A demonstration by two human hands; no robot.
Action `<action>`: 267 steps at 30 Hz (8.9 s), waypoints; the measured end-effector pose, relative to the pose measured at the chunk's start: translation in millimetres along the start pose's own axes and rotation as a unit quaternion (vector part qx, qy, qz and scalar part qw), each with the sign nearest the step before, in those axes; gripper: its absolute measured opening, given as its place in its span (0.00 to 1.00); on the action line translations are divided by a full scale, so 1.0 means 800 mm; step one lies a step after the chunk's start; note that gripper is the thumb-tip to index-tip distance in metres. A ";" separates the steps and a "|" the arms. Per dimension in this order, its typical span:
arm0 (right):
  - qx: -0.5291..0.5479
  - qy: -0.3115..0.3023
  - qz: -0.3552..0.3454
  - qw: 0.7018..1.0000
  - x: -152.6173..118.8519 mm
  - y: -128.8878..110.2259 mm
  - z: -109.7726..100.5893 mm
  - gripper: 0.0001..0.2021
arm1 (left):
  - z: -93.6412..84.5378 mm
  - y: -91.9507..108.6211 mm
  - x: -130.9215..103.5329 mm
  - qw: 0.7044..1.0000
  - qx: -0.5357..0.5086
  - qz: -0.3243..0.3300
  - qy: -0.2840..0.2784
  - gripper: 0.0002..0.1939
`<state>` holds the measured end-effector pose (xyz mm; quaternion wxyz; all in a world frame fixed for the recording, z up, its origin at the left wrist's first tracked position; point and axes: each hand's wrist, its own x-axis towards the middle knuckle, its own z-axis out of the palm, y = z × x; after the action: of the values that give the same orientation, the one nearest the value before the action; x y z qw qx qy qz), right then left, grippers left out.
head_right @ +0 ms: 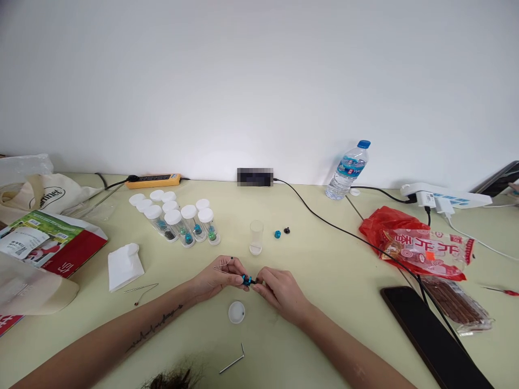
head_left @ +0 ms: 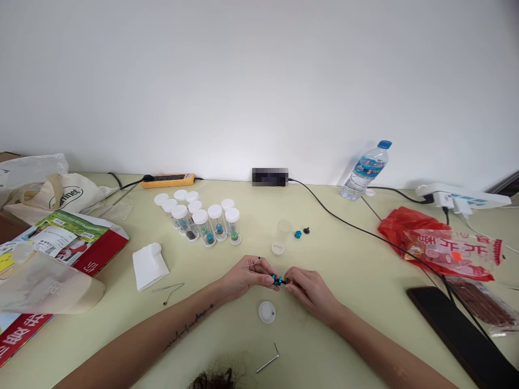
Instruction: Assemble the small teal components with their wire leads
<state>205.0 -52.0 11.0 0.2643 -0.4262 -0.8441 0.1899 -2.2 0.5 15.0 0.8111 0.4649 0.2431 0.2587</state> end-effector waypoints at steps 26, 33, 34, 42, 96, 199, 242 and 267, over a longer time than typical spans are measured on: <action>0.010 0.034 -0.009 0.999 0.002 -0.001 0.000 0.05 | -0.002 -0.001 0.002 1.000 -0.015 -0.005 0.006 0.13; 0.008 0.028 -0.008 1.000 0.001 -0.001 0.001 0.05 | -0.001 0.000 0.002 1.000 -0.013 -0.006 0.007 0.13; 0.007 0.026 -0.006 1.000 0.001 -0.002 0.001 0.05 | -0.001 0.000 0.001 1.000 -0.009 -0.004 0.006 0.13; -0.001 0.026 -0.004 1.000 0.000 -0.004 0.001 0.06 | 0.000 -0.001 -0.001 1.000 0.020 0.002 0.009 0.15; 0.191 0.052 0.149 0.969 0.017 -0.013 0.003 0.12 | 0.001 -0.009 0.006 0.994 -0.043 0.082 0.063 0.12; 0.048 0.013 0.093 0.994 0.015 -0.013 -0.001 0.17 | -0.003 -0.007 0.005 0.999 -0.008 0.032 0.025 0.14; 0.048 0.037 0.088 0.994 0.012 -0.006 0.005 0.11 | -0.006 -0.010 0.005 0.999 -0.012 0.041 0.025 0.13; 0.051 0.083 0.101 0.990 0.012 -0.010 0.005 0.10 | -0.002 -0.007 0.004 0.997 -0.040 0.060 0.036 0.16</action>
<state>192.4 -49.0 15.0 0.3340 -0.5097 -0.7611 0.2222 -0.2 1.1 8.6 0.8030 0.4361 0.2331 0.3328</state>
